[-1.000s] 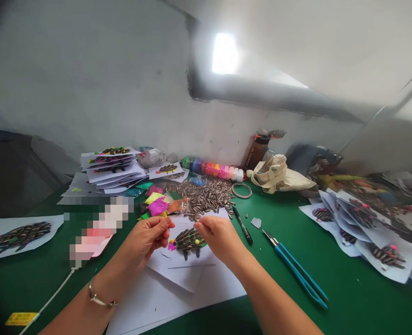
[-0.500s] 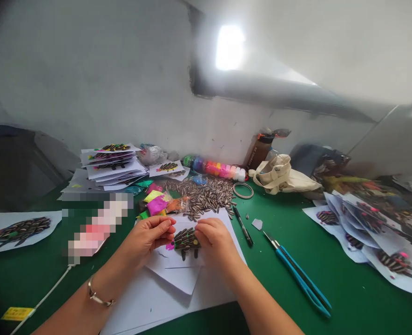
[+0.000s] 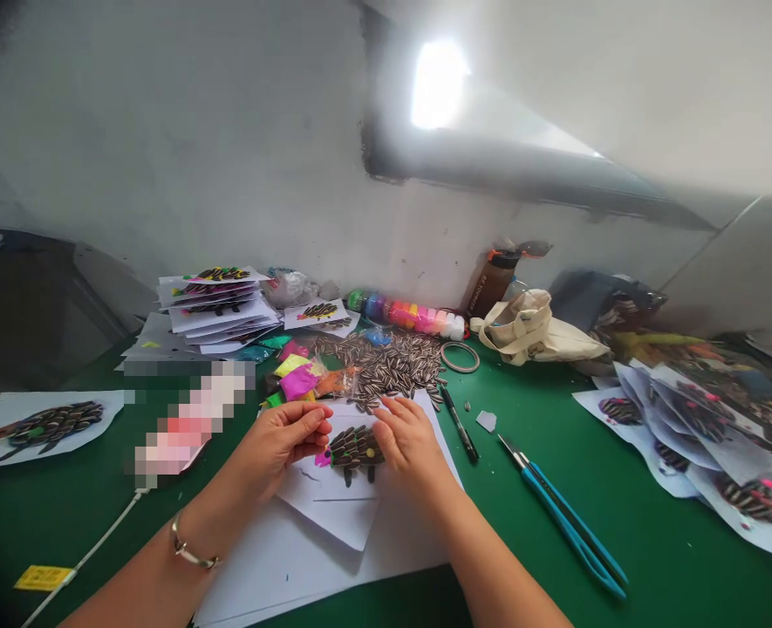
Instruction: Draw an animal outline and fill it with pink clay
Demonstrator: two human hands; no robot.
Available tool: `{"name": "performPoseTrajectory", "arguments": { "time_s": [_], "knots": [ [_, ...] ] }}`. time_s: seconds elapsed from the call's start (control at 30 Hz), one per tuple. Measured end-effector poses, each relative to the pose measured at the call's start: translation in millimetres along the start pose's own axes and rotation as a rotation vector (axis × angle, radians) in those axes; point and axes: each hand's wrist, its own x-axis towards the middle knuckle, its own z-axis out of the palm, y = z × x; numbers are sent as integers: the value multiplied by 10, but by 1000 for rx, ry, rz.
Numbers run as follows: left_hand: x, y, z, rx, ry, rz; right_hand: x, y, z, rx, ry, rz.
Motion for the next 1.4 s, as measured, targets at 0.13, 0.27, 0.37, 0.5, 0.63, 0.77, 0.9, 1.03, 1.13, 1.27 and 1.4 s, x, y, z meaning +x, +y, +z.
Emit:
{"name": "performPoseTrajectory", "arguments": {
  "time_s": [0.13, 0.27, 0.37, 0.5, 0.63, 0.77, 0.9, 1.03, 1.13, 1.27, 1.4],
  "knots": [
    [5, 7, -1, 0, 1, -6, 19, 20, -60, 121, -9, 48],
    [-13, 37, 19, 8, 14, -20, 22, -99, -215, 137, -42, 121],
    [-31, 63, 39, 33, 12, -24, 5, -257, -390, 28, -242, 145],
    [-37, 79, 52, 73, 4, -8, -42, -411, -494, -53, -445, 155],
    [-19, 71, 46, 89, 11, -1, -63, -425, -443, -192, -509, 133],
    [-9, 60, 42, 87, 11, 1, -52, -406, -418, -338, -498, 160],
    [-14, 67, 54, 79, 8, 1, -63, -443, -429, -336, -521, 133],
    [-15, 75, 62, 78, 8, -6, -79, -464, -487, -326, -594, 104],
    [-14, 72, 59, 84, 14, -9, -68, -461, -560, -300, -608, 138],
    [-13, 74, 55, 85, 19, -13, -46, -461, -617, -248, -611, 169],
    [-12, 77, 50, 88, 14, -12, -58, -388, -659, -208, -621, 171]
  ]
}}
